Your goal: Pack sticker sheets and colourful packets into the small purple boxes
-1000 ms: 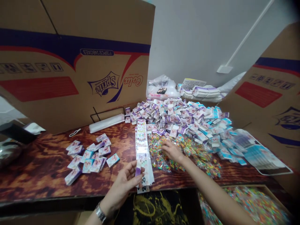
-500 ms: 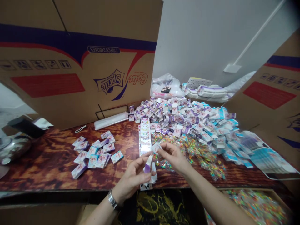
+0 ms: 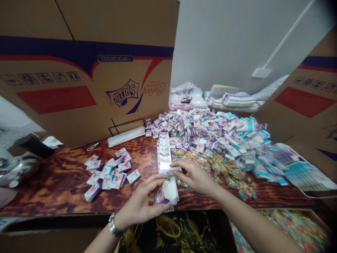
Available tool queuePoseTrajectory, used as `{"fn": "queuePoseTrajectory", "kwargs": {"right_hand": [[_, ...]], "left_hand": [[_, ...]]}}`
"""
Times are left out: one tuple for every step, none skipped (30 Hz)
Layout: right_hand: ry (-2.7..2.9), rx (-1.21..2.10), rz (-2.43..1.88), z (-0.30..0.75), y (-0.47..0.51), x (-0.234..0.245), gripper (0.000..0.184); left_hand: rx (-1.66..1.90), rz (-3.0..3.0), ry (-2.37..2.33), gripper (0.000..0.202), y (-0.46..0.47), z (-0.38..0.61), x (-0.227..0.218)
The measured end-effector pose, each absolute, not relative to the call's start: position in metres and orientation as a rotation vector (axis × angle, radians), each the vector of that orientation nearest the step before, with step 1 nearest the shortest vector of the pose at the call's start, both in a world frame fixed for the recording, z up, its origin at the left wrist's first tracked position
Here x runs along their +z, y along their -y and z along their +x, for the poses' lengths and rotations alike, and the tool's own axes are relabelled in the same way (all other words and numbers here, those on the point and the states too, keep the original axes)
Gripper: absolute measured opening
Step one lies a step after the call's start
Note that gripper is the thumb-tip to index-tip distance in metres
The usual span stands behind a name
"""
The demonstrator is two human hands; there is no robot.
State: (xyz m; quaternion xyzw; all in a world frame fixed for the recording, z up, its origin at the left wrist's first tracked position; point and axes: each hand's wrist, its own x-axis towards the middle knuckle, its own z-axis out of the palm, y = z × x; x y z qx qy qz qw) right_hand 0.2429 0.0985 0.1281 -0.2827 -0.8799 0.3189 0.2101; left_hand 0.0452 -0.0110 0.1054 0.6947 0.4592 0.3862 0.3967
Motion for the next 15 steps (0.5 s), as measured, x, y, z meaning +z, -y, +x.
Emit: {"fn": "queuePoseTrajectory", "kwargs": {"right_hand": [[2.463, 0.908, -0.784, 0.2410, -0.0969, 0.1289, 0.015], [2.474, 0.941, -0.781, 0.2393, -0.0957, 0.1287, 0.014], [2.486, 0.986, -0.775, 0.2379, -0.0950, 0.1278, 0.013], [2.496, 1.039, -0.768, 0.2370, -0.0946, 0.1264, 0.014], [2.503, 1.092, -0.763, 0.2365, -0.0943, 0.1248, 0.016], [2.504, 1.138, -0.761, 0.2362, -0.0942, 0.1233, 0.018], [2.500, 1.172, -0.763, 0.2363, -0.0939, 0.1221, 0.020], [2.491, 1.193, -0.768, 0.2364, -0.0934, 0.1213, 0.022], [2.476, 1.202, -0.774, 0.2367, -0.0928, 0.1208, 0.023], [2.462, 1.209, -0.778, 0.2369, -0.0920, 0.1206, 0.024], [2.448, 1.219, -0.780, 0.2370, -0.0911, 0.1207, 0.024], [2.437, 1.235, -0.782, 0.2371, -0.0902, 0.1209, 0.024], [2.426, 1.255, -0.782, 0.2371, -0.0893, 0.1211, 0.025], [2.417, 1.277, -0.780, 0.2370, -0.0884, 0.1212, 0.025], [2.407, 1.302, -0.775, 0.2369, -0.0876, 0.1211, 0.026]], "left_hand": [[0.955, 1.857, -1.175, 0.049, 0.0112, 0.0444, 0.1079], [0.931, 1.933, -1.175, 0.051, 0.0117, 0.0439, 0.1095], [0.903, 1.990, -1.170, 0.052, 0.0124, 0.0436, 0.1104], [0.874, 2.035, -1.163, 0.053, 0.0133, 0.0435, 0.1107], [0.844, 2.069, -1.155, 0.053, 0.0141, 0.0435, 0.1106], [0.817, 2.095, -1.152, 0.053, 0.0148, 0.0438, 0.1102], [0.797, 2.113, -1.152, 0.052, 0.0154, 0.0441, 0.1097], [0.786, 2.127, -1.156, 0.051, 0.0157, 0.0445, 0.1094], [0.783, 2.140, -1.161, 0.051, 0.0158, 0.0450, 0.1093], [0.780, 2.151, -1.166, 0.051, 0.0156, 0.0455, 0.1095], [0.771, 2.161, -1.168, 0.051, 0.0153, 0.0460, 0.1102], [0.756, 2.169, -1.168, 0.050, 0.0149, 0.0464, 0.1114], [0.736, 2.176, -1.165, 0.050, 0.0145, 0.0467, 0.1128], [0.716, 2.180, -1.164, 0.049, 0.0141, 0.0470, 0.1145], [0.697, 2.181, -1.166, 0.048, 0.0137, 0.0472, 0.1161]]}}
